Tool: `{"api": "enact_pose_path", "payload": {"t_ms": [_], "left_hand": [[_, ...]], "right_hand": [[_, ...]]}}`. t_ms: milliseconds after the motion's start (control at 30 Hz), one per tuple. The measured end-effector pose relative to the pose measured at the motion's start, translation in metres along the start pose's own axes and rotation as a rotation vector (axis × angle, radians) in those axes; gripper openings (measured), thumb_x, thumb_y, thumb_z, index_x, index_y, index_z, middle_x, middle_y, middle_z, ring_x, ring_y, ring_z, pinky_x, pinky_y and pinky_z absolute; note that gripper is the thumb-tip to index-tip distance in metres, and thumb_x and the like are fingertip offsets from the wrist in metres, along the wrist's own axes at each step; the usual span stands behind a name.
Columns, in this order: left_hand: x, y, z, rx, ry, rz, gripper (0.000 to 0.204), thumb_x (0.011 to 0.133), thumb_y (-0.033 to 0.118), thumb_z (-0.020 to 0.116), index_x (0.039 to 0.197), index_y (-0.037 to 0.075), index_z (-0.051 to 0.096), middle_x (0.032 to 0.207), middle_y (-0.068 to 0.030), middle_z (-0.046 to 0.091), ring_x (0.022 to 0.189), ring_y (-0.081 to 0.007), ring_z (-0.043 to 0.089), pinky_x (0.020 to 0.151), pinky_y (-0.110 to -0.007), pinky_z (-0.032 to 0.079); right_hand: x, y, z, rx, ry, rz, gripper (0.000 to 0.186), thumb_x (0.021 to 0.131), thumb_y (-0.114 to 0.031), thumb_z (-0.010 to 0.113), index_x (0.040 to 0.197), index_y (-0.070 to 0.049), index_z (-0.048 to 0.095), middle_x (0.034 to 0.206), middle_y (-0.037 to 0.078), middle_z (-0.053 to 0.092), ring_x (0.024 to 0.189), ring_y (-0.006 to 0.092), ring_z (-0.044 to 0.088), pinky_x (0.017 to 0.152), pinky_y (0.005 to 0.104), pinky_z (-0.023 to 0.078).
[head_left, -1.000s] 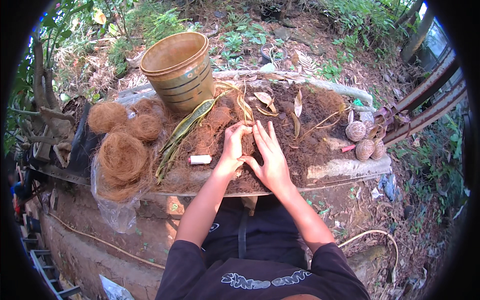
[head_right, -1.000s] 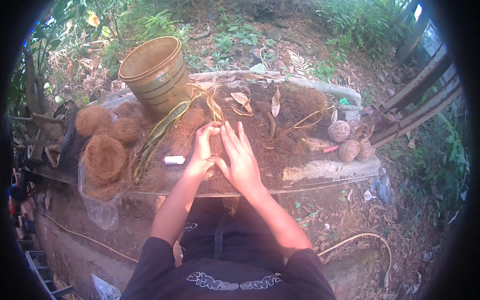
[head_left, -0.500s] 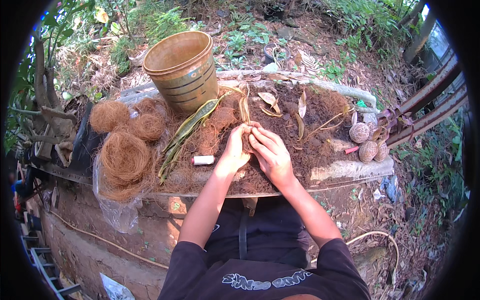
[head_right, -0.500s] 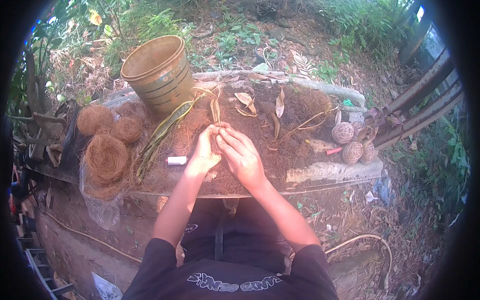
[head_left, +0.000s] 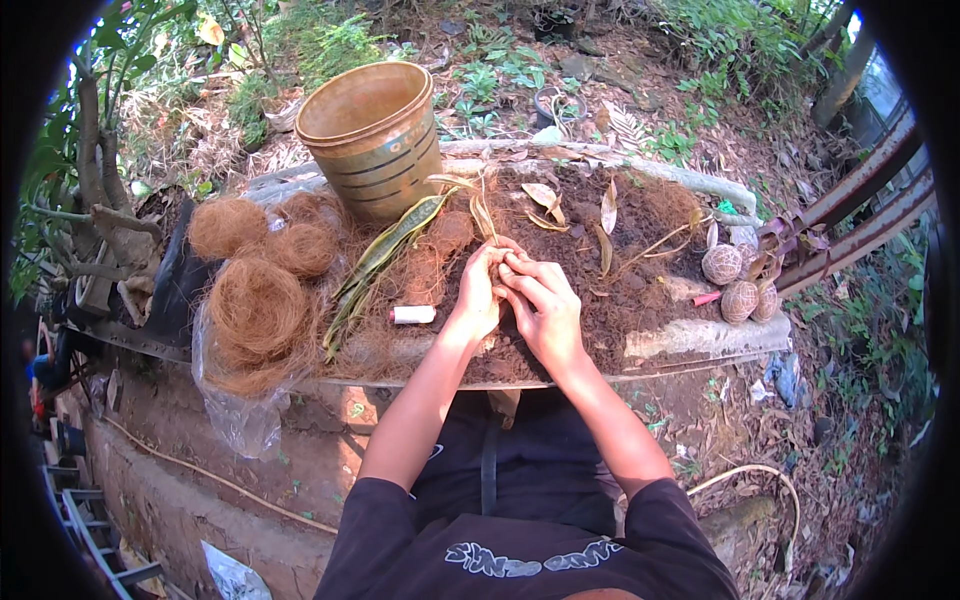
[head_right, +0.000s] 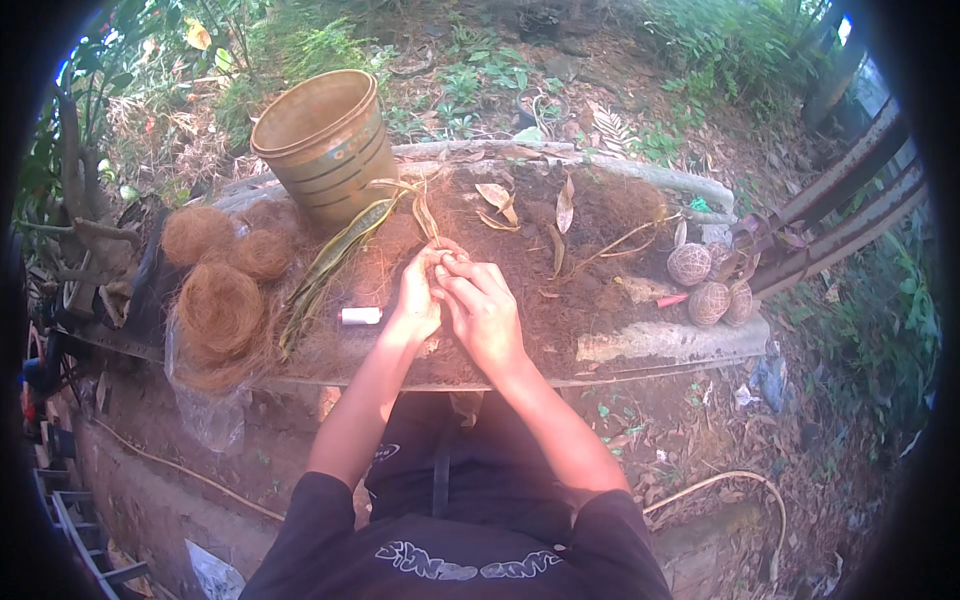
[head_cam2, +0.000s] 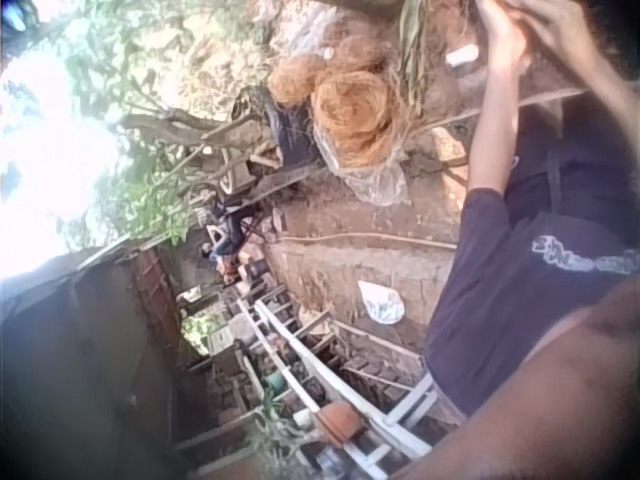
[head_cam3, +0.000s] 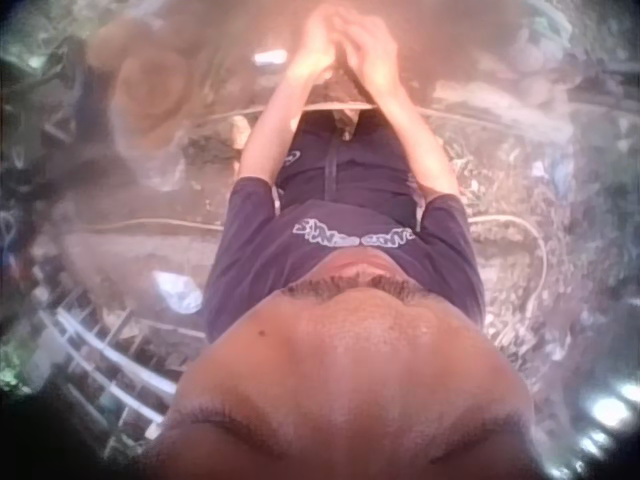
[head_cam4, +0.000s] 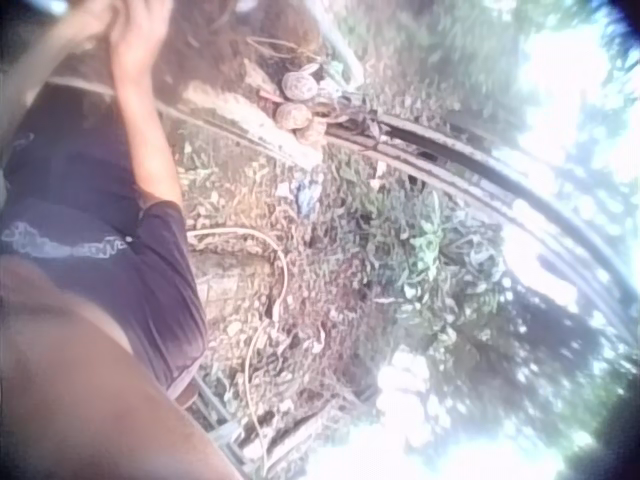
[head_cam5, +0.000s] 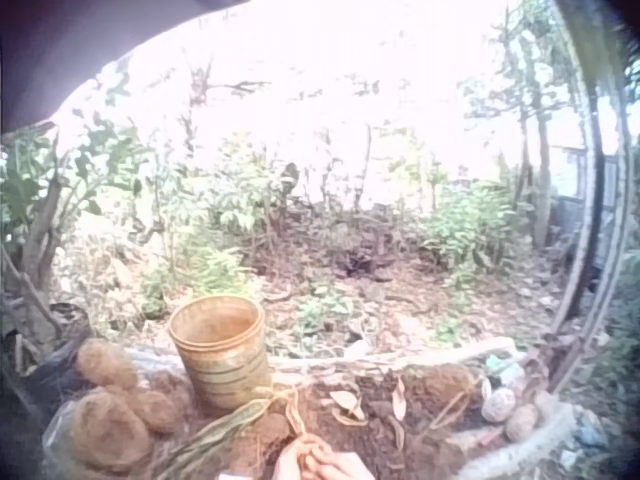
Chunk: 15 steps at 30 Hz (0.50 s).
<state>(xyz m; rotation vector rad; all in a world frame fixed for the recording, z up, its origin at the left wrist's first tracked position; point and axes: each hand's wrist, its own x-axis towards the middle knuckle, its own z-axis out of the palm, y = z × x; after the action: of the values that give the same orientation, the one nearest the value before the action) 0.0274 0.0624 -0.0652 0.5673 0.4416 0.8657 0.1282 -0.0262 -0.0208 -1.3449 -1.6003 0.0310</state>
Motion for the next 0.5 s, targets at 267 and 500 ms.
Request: {"api": "enact_pose_path", "payload": {"t_ms": [267,500], "left_hand": [[-0.02,0.018,0.065,0.112,0.315,-0.048,0.025,0.101,0.032,0.05,0.108,0.011,0.062,0.101,-0.0019,0.066,0.094,-0.014,0.064,0.073,-0.031,0.051],[-0.033,0.022,0.074,0.17,0.188,-0.06,0.043,0.103,0.033,0.047,0.136,0.006,0.048,0.133,-0.0074,0.053,0.125,-0.0182,0.049,0.099,-0.033,0.044]], "right_hand": [[0.017,0.016,-0.037,0.117,-0.162,0.032,0.056,0.077,-0.013,0.079,0.129,-0.002,0.06,0.126,0.016,0.063,0.115,0.031,0.061,0.098,0.0376,0.049],[-0.001,0.009,-0.039,0.158,0.001,0.041,0.062,0.071,-0.01,0.082,0.129,-0.002,0.061,0.13,0.016,0.061,0.119,0.0303,0.059,0.102,0.0385,0.048]]}}
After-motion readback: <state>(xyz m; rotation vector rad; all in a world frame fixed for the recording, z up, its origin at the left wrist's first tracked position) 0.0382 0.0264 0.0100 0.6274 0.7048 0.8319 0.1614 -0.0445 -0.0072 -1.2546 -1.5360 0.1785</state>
